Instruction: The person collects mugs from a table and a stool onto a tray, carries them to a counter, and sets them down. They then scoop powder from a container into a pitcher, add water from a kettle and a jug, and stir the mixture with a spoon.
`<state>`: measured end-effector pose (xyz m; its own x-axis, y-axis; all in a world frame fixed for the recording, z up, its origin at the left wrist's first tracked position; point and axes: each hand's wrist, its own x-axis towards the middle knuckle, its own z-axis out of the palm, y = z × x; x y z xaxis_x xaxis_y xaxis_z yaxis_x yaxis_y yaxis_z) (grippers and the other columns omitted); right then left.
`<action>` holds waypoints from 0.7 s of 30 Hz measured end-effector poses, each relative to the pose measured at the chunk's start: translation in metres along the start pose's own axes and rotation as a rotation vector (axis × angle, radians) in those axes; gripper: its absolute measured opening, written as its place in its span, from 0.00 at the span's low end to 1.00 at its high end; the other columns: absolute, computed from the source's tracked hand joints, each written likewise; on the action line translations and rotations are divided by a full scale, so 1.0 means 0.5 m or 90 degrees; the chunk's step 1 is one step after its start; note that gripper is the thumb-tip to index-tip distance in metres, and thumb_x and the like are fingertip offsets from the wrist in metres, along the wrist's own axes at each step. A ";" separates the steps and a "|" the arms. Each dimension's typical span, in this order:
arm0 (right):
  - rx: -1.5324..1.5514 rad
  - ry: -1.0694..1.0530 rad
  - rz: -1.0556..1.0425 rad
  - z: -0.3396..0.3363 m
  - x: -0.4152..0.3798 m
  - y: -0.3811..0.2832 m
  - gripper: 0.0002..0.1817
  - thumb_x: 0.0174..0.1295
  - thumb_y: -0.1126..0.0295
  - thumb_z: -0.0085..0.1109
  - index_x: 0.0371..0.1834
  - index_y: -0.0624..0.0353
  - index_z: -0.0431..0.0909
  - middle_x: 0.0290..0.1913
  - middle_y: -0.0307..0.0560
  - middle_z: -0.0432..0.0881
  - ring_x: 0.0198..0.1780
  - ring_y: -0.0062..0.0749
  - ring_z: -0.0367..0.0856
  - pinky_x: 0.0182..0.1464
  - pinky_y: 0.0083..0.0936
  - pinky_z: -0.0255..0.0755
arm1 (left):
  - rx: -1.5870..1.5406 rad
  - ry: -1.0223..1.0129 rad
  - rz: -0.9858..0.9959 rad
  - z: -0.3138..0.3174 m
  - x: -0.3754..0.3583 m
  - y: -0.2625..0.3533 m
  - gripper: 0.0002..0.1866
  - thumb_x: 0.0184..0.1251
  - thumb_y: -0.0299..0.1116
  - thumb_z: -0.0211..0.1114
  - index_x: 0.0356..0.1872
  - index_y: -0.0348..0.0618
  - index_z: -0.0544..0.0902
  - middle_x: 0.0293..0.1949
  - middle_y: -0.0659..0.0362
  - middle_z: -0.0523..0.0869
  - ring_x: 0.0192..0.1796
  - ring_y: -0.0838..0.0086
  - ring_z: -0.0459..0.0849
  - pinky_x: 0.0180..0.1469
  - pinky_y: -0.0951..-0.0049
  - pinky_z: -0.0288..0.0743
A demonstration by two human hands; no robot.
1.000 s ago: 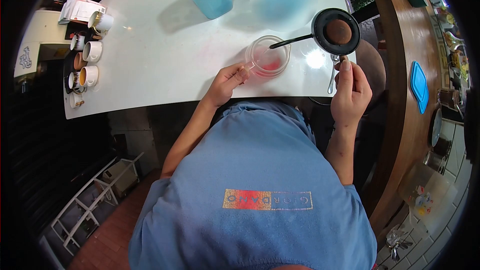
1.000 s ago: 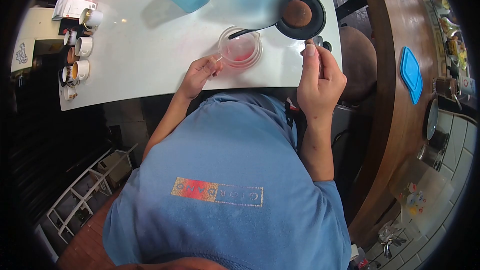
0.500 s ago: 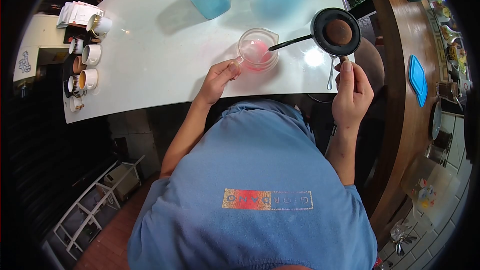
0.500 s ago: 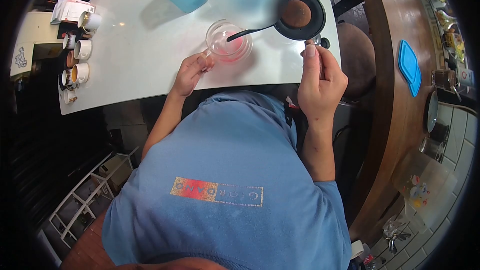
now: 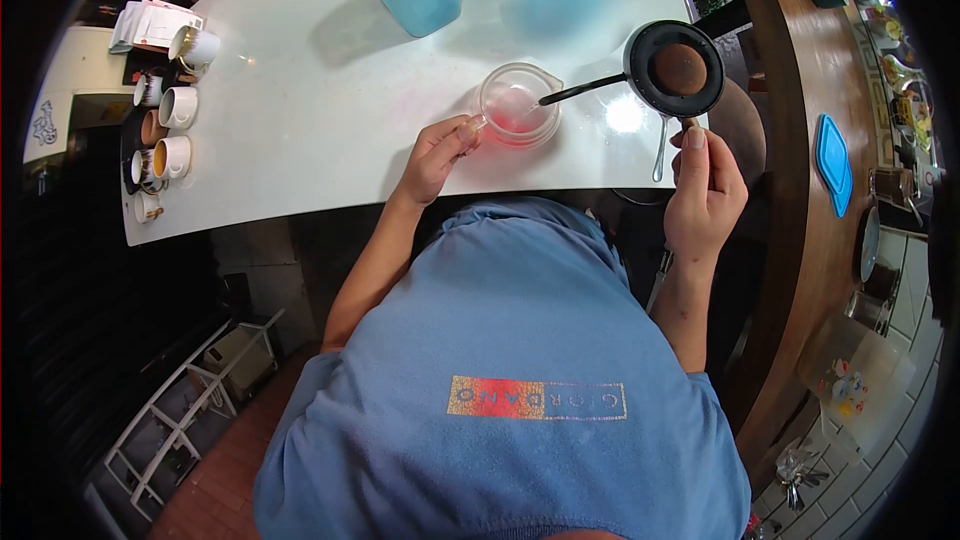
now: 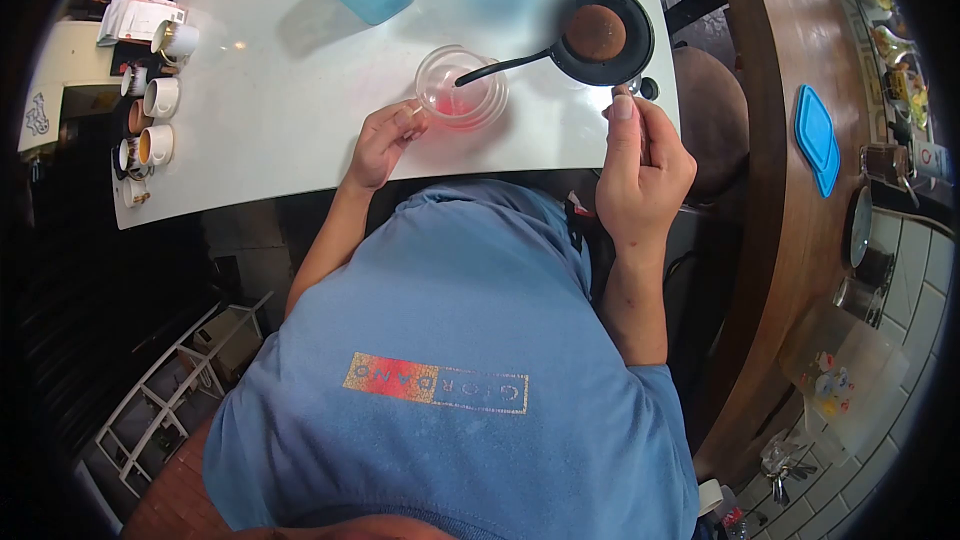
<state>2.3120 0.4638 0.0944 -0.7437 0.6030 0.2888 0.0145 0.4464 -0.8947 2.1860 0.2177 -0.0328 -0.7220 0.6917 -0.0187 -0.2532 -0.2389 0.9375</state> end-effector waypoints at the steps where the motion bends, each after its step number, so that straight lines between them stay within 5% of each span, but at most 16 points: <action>1: 0.002 -0.002 0.003 -0.002 0.001 0.000 0.13 0.67 0.68 0.55 0.38 0.71 0.80 0.27 0.42 0.81 0.26 0.14 0.72 0.29 0.12 0.63 | -0.001 0.000 0.001 -0.001 -0.002 0.002 0.16 0.72 0.39 0.50 0.34 0.34 0.75 0.31 0.61 0.72 0.35 0.77 0.65 0.41 0.77 0.60; 7: 0.001 -0.007 0.013 -0.003 0.011 0.000 0.14 0.68 0.68 0.54 0.37 0.71 0.80 0.27 0.42 0.81 0.27 0.14 0.72 0.29 0.13 0.64 | 0.087 0.001 -0.028 -0.019 -0.029 0.053 0.17 0.72 0.39 0.51 0.36 0.32 0.77 0.31 0.63 0.74 0.34 0.80 0.66 0.41 0.79 0.60; 9: -0.003 -0.011 0.018 -0.004 0.013 0.000 0.14 0.68 0.68 0.54 0.37 0.71 0.80 0.28 0.42 0.81 0.27 0.14 0.72 0.30 0.13 0.64 | 0.120 0.030 -0.099 -0.007 -0.039 0.068 0.15 0.72 0.36 0.51 0.26 0.39 0.73 0.26 0.69 0.68 0.32 0.84 0.62 0.37 0.81 0.58; 12: 0.001 -0.007 0.014 0.002 0.016 0.002 0.14 0.68 0.67 0.54 0.38 0.71 0.80 0.28 0.42 0.82 0.28 0.15 0.73 0.31 0.13 0.65 | 0.159 -0.023 -0.088 0.010 -0.037 0.073 0.15 0.72 0.39 0.52 0.32 0.37 0.77 0.29 0.66 0.73 0.34 0.82 0.65 0.40 0.80 0.60; 21: 0.016 -0.014 0.000 0.008 0.013 0.004 0.14 0.68 0.67 0.54 0.39 0.72 0.80 0.29 0.44 0.82 0.29 0.16 0.74 0.33 0.13 0.67 | 0.095 0.043 -0.080 0.045 -0.022 0.038 0.15 0.73 0.40 0.52 0.30 0.40 0.75 0.28 0.67 0.70 0.33 0.83 0.64 0.39 0.81 0.58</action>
<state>2.3045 0.4658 0.0929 -0.7579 0.5886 0.2812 -0.0015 0.4295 -0.9031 2.2038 0.2210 -0.0070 -0.7333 0.6615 -0.1569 -0.2487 -0.0463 0.9675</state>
